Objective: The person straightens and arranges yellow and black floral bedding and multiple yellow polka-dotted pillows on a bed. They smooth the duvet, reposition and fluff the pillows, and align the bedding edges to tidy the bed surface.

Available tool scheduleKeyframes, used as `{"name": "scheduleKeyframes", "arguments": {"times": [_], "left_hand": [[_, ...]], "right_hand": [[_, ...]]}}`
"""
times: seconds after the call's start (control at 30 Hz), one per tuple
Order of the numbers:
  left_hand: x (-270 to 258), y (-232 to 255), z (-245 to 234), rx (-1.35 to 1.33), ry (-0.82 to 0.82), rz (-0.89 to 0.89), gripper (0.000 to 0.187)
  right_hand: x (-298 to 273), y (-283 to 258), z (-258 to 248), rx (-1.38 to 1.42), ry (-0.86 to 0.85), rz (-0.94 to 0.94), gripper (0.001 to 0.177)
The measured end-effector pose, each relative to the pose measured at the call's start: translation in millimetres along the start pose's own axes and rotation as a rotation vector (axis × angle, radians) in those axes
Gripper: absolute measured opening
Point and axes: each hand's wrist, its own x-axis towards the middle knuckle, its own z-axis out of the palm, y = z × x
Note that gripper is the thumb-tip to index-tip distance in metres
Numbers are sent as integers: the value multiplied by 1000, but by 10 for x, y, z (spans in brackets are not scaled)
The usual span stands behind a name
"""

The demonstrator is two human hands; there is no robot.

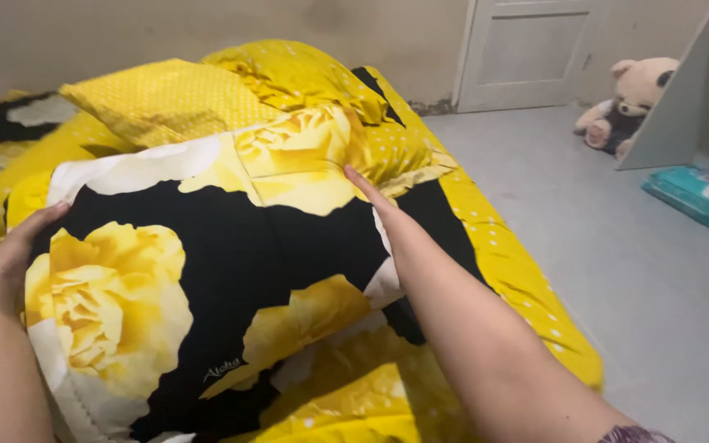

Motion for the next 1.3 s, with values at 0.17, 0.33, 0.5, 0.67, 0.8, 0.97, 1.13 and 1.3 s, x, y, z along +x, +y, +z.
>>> {"name": "scheduleKeyframes", "arguments": {"times": [0.17, 0.33, 0.5, 0.67, 0.8, 0.97, 1.13, 1.3], "left_hand": [[56, -108, -89, 197, -79, -171, 66], [-217, -488, -21, 295, 295, -284, 107], [-490, -475, -1, 738, 543, -133, 119], [-679, -500, 70, 829, 566, -131, 112], [-657, -629, 72, 822, 565, -47, 82], [-432, -652, -1, 721, 529, 170, 49], [-100, -269, -125, 611, 694, 435, 46], [36, -272, -98, 735, 572, 333, 48]], "right_hand": [[446, 465, -97, -641, 267, -43, 67], [330, 534, 193, -1468, 773, 35, 97], [-63, 381, 608, -1619, 767, 44, 97], [-331, 441, 688, -1558, 706, 26, 90], [-342, 499, 680, -1547, 665, 58, 80], [-435, 416, 664, -1394, 598, 72, 72], [-654, 292, 545, -1328, 555, 224, 70], [-1207, 787, 204, -1395, 554, 172, 66]]}}
